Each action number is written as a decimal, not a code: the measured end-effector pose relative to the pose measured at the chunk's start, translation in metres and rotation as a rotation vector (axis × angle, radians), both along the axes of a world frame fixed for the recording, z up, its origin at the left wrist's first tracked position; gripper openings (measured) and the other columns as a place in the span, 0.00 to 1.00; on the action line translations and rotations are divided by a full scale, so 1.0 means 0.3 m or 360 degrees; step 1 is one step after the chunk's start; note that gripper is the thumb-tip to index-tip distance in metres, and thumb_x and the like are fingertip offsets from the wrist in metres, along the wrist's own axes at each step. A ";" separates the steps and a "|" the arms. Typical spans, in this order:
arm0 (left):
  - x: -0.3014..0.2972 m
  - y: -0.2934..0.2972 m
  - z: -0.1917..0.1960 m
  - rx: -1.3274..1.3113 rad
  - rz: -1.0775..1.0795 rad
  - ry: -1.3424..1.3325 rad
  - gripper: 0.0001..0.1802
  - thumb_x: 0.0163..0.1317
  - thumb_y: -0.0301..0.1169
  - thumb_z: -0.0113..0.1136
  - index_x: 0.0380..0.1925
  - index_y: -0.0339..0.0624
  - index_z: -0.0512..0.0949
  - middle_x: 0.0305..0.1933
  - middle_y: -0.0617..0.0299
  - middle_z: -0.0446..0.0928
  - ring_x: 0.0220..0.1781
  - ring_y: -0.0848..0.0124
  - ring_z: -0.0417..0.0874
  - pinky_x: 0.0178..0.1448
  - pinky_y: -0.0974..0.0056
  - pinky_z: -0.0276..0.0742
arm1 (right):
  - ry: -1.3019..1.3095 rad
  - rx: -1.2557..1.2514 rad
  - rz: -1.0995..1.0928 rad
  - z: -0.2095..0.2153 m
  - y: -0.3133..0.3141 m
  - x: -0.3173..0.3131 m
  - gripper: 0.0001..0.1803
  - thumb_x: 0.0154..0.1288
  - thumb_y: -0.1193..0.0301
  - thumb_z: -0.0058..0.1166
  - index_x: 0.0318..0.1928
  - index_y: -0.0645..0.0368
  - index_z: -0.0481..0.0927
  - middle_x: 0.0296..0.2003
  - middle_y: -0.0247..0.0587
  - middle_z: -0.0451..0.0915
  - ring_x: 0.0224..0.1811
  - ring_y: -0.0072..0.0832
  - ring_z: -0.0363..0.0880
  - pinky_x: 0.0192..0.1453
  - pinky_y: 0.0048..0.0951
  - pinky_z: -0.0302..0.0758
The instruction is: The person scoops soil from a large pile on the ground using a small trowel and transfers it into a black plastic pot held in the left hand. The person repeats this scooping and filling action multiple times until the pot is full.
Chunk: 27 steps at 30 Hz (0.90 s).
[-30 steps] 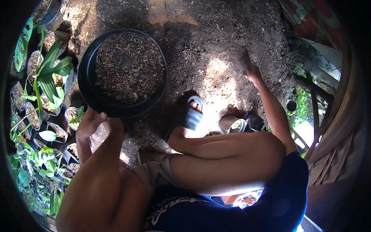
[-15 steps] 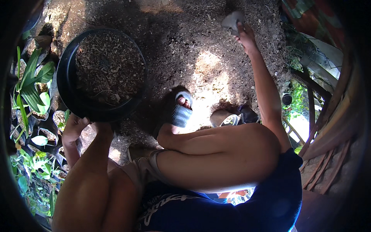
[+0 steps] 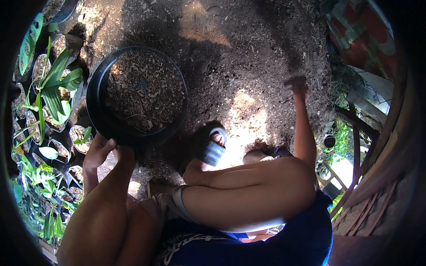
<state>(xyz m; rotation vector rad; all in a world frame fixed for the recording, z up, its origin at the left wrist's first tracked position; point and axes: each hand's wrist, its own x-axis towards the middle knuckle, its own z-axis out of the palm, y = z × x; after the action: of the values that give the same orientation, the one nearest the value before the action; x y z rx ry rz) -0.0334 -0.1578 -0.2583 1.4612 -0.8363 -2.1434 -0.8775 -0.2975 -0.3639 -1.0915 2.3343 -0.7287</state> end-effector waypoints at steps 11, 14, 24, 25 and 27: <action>-0.027 -0.021 0.028 -0.0363 0.0000 0.0069 0.17 0.76 0.36 0.61 0.54 0.34 0.79 0.45 0.63 0.83 0.49 0.72 0.81 0.54 0.63 0.76 | 0.1101 0.0144 0.0818 0.226 -0.428 1.002 0.22 0.80 0.51 0.42 0.50 0.57 0.77 0.37 0.63 0.86 0.41 0.64 0.86 0.47 0.59 0.81; -0.020 -0.024 0.023 -0.0252 -0.0059 0.0159 0.17 0.75 0.36 0.61 0.55 0.33 0.79 0.46 0.63 0.83 0.50 0.72 0.81 0.55 0.63 0.76 | 0.1131 0.0311 0.0947 0.241 -0.477 1.073 0.19 0.80 0.53 0.42 0.52 0.54 0.77 0.36 0.63 0.86 0.41 0.62 0.87 0.49 0.59 0.81; -0.024 -0.042 0.037 -0.0157 0.0005 0.0197 0.18 0.74 0.36 0.63 0.55 0.33 0.79 0.48 0.63 0.84 0.52 0.72 0.81 0.58 0.62 0.76 | 0.1351 -0.0417 0.1792 0.170 -0.679 1.252 0.29 0.81 0.48 0.42 0.74 0.45 0.69 0.74 0.55 0.63 0.75 0.55 0.64 0.77 0.59 0.67; -0.028 -0.040 0.037 -0.0200 0.0046 0.0168 0.18 0.74 0.36 0.63 0.55 0.33 0.79 0.48 0.63 0.84 0.52 0.73 0.81 0.57 0.62 0.76 | 0.1478 -0.0370 0.1883 0.141 -0.678 1.276 0.28 0.81 0.49 0.42 0.73 0.46 0.70 0.74 0.54 0.64 0.75 0.54 0.64 0.77 0.58 0.67; -0.031 -0.040 0.033 -0.0266 0.0051 0.0154 0.17 0.74 0.36 0.64 0.54 0.33 0.79 0.47 0.64 0.84 0.50 0.73 0.81 0.56 0.63 0.77 | 0.1718 -0.0280 0.2010 0.097 -0.678 1.311 0.27 0.81 0.51 0.44 0.72 0.49 0.71 0.73 0.52 0.65 0.75 0.53 0.64 0.77 0.56 0.68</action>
<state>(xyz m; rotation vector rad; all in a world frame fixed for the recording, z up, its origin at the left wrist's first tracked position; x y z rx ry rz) -0.0426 -0.1698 -0.2484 1.2695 -0.9261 -2.0491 -0.4842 -0.5009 -0.3348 -3.0528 1.5026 0.2583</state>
